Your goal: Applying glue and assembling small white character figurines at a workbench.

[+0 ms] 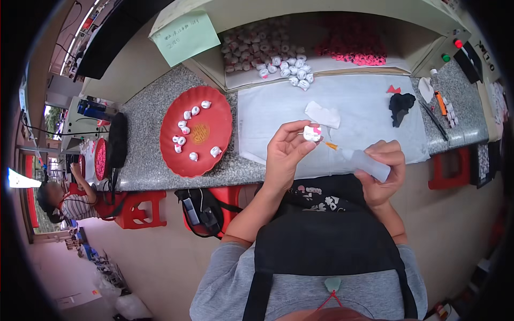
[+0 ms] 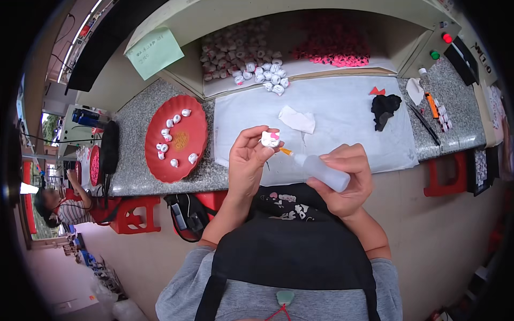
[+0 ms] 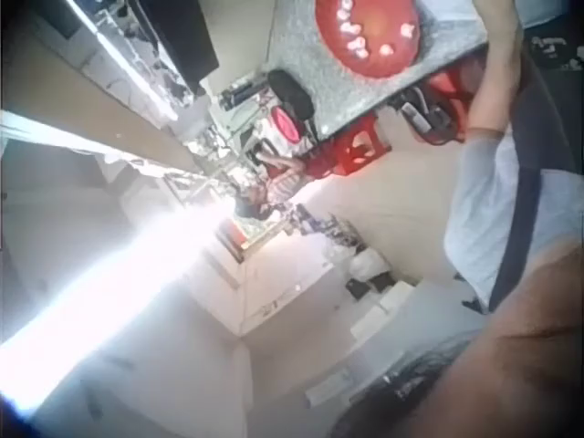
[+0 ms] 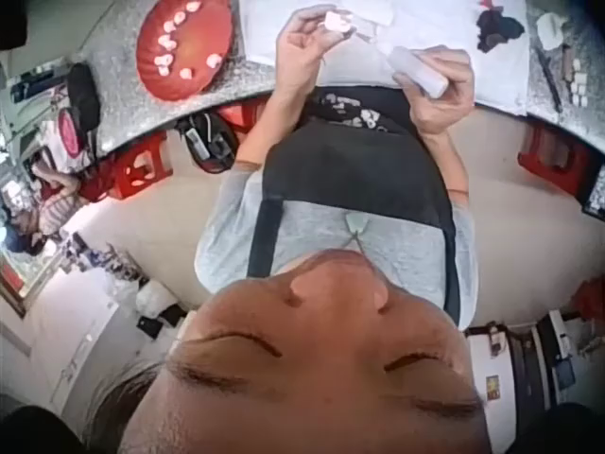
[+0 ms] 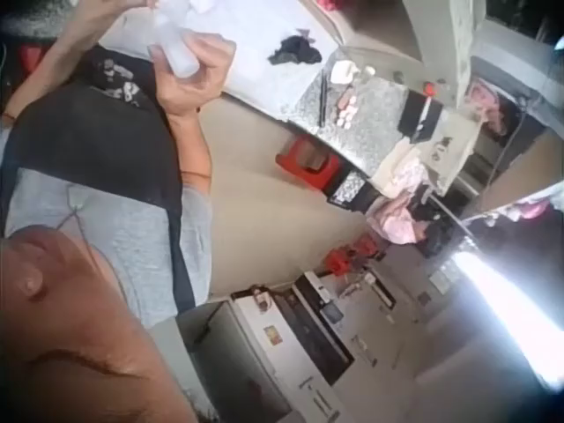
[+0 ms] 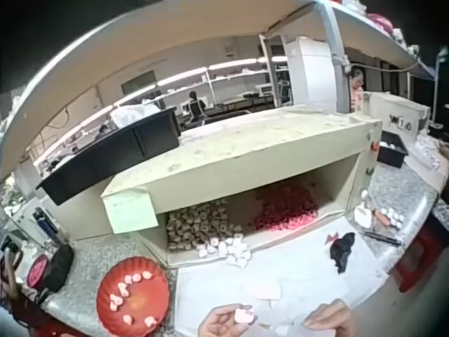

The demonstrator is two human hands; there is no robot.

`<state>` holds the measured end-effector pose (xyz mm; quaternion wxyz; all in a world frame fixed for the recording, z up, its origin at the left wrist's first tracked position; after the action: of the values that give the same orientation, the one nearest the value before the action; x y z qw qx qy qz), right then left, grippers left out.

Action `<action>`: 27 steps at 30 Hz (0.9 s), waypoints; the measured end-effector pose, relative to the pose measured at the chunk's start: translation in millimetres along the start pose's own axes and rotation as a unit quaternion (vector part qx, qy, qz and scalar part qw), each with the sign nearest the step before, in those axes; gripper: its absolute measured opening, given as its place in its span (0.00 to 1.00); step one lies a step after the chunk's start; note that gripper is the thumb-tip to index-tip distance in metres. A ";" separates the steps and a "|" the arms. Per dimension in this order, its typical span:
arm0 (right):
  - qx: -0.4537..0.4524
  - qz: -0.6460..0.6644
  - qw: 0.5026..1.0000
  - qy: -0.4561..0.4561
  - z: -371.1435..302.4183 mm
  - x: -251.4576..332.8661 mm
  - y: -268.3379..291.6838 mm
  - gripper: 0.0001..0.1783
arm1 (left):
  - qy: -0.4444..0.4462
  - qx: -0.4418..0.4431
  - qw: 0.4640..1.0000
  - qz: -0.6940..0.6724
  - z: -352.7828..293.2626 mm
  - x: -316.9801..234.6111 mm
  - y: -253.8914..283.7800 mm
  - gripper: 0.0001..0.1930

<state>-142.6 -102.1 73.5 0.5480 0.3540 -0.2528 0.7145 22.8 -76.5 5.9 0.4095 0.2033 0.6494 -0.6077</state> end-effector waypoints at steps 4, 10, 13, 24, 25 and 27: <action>0.014 -0.022 1.000 0.005 6.0 -15.5 -5.9 0.18 | 0.008 -0.021 1.000 -0.022 11.1 8.1 8.9 0.18; 0.031 -0.035 0.999 0.012 4.2 -37.5 -11.9 0.17 | 0.019 -0.043 0.998 -0.035 19.7 22.6 24.9 0.18; 0.038 -0.034 0.999 0.011 0.7 -40.7 -13.0 0.18 | 0.027 -0.044 0.998 -0.037 17.1 28.5 28.5 0.18; 0.060 -0.038 0.997 -0.001 -13.2 -46.4 -17.0 0.18 | 0.040 -0.058 0.997 -0.037 5.8 40.8 35.0 0.18; 0.061 -0.039 0.997 0.000 -13.8 -46.9 -17.2 0.18 | 0.040 -0.057 0.997 -0.038 5.3 42.0 36.1 0.18; 0.062 -0.039 0.997 -0.001 -14.7 -47.0 -17.7 0.18 | 0.040 -0.057 0.997 -0.039 3.9 42.8 37.4 0.18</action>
<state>-122.0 -114.7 27.1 0.5523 0.3972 -0.1944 0.7067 27.5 -83.5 -50.4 0.3701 0.1780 0.7064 -0.5765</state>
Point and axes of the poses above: each hand's wrist, its own z-axis towards the middle knuckle, its own y-axis out of the back of the hand, x = y × z, the point moved 8 cm from there along z, towards the middle knuckle, and after that the axes turned 7 degrees about -z, right-handed, at the moved point
